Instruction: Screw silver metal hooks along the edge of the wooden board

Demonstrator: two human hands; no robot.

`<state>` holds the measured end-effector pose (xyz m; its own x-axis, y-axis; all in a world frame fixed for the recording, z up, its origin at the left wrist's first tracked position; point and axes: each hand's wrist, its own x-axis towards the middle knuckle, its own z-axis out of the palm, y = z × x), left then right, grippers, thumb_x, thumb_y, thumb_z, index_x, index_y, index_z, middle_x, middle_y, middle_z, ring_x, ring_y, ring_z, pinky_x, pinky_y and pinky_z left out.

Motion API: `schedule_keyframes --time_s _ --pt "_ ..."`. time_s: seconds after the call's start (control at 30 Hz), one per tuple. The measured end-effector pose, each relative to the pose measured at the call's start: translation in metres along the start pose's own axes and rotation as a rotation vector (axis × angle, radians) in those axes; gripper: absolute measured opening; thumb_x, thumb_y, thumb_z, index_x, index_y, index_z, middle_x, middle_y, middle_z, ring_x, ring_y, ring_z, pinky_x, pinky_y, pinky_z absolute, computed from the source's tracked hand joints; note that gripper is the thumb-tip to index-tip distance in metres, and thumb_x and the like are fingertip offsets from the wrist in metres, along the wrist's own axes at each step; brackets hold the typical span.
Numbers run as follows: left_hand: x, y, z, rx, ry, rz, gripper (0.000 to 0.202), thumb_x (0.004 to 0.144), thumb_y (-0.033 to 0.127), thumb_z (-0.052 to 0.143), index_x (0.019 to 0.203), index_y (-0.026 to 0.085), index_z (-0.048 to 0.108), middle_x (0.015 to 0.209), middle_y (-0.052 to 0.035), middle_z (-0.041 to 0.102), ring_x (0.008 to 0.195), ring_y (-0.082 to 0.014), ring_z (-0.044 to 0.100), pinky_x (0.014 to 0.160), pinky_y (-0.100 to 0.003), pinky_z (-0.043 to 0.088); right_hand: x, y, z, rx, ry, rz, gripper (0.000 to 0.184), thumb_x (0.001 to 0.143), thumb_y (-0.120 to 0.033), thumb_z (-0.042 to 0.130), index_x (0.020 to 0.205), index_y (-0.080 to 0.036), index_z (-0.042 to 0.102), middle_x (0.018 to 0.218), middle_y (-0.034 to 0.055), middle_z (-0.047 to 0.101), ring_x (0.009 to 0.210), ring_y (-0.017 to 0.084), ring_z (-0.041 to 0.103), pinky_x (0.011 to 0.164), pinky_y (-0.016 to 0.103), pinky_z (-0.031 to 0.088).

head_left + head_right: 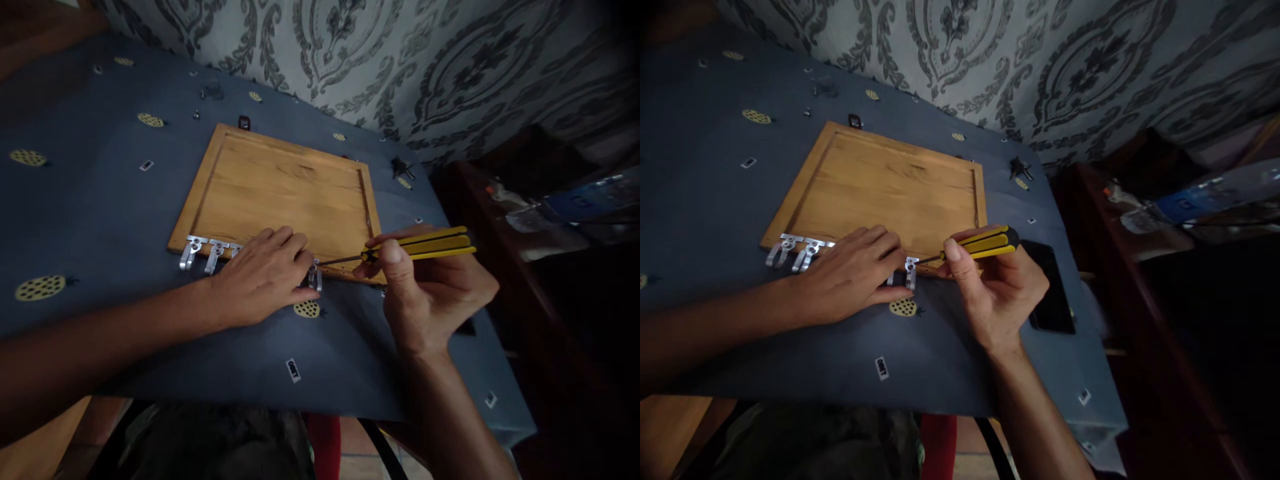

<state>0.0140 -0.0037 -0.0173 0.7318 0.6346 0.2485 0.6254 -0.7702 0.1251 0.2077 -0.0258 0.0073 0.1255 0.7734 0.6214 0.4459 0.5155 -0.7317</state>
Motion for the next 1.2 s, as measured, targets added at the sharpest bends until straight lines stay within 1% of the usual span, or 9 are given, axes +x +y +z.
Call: schedule_keyframes --time_s 0.17,0.33,0.53,0.67,0.87,0.97,1.1,1.2 --pt "0.0 0.0 -0.001 0.005 -0.021 -0.001 0.037 0.094 0.048 0.07 0.1 0.011 0.069 0.101 -0.0117 0.065 0.1 -0.0283 0.059 0.084 -0.038 0.046 -0.001 0.002 0.0 0.019 0.001 -0.003 0.023 0.086 -0.042 0.08 0.077 -0.022 0.073 0.068 -0.0022 0.069 0.046 0.011 0.065 0.041 0.023 0.051" --pt "0.0 0.002 0.001 0.022 -0.008 0.004 0.039 0.095 0.049 0.069 0.102 0.01 0.069 0.1 -0.0122 0.065 0.098 -0.0285 0.059 0.083 -0.038 0.047 0.0 0.002 -0.001 0.045 -0.005 -0.023 0.019 0.087 -0.037 0.08 0.079 -0.022 0.074 0.067 -0.0031 0.068 0.046 0.011 0.064 0.042 0.022 0.051" --pt "-0.001 0.004 0.0 0.039 -0.017 -0.006 0.04 0.094 0.048 0.071 0.104 0.009 0.068 0.1 -0.0123 0.064 0.097 -0.029 0.058 0.083 -0.039 0.048 0.001 0.002 -0.002 0.072 -0.011 -0.017 0.016 0.087 -0.035 0.08 0.079 -0.022 0.075 0.067 -0.0035 0.068 0.046 0.01 0.064 0.043 0.022 0.052" --pt "-0.001 0.005 -0.002 0.04 -0.025 -0.012 0.04 0.094 0.048 0.071 0.105 0.009 0.067 0.1 -0.0109 0.064 0.098 -0.028 0.059 0.084 -0.037 0.048 -0.001 0.003 -0.003 0.096 -0.016 0.019 0.014 0.086 -0.034 0.081 0.079 -0.023 0.075 0.071 -0.0031 0.07 0.047 0.01 0.065 0.042 0.021 0.051" --pt "0.002 0.006 -0.006 -0.008 -0.082 -0.053 0.04 0.092 0.047 0.075 0.105 0.011 0.066 0.1 -0.0106 0.064 0.102 -0.0286 0.06 0.089 -0.038 0.049 -0.004 0.004 -0.004 0.06 -0.073 0.11 0.02 0.086 -0.041 0.08 0.079 -0.024 0.073 0.072 -0.0031 0.071 0.051 0.011 0.064 0.048 0.024 0.053" --pt "0.003 0.007 -0.011 -0.053 -0.106 -0.083 0.039 0.092 0.048 0.075 0.105 0.013 0.066 0.101 -0.0091 0.066 0.102 -0.0275 0.061 0.089 -0.038 0.05 -0.004 0.004 -0.005 0.022 -0.104 0.111 0.021 0.088 -0.041 0.079 0.079 -0.023 0.072 0.073 -0.0024 0.071 0.052 0.011 0.065 0.05 0.025 0.052" --pt "0.002 0.003 -0.021 -0.113 -0.071 -0.114 0.037 0.092 0.049 0.074 0.102 0.015 0.066 0.102 -0.0077 0.067 0.101 -0.026 0.063 0.088 -0.037 0.051 -0.003 0.004 -0.007 -0.028 -0.141 0.066 0.021 0.09 -0.039 0.077 0.078 -0.023 0.071 0.076 -0.001 0.073 0.055 0.012 0.065 0.052 0.025 0.051" --pt "0.0 -0.007 -0.031 -0.129 0.03 -0.129 0.034 0.095 0.049 0.069 0.102 0.016 0.066 0.104 -0.0079 0.069 0.103 -0.0259 0.065 0.088 -0.037 0.052 -0.003 0.003 -0.006 -0.014 -0.111 0.054 0.02 0.09 -0.04 0.076 0.079 -0.023 0.071 0.077 -0.0006 0.073 0.056 0.012 0.065 0.053 0.026 0.052"
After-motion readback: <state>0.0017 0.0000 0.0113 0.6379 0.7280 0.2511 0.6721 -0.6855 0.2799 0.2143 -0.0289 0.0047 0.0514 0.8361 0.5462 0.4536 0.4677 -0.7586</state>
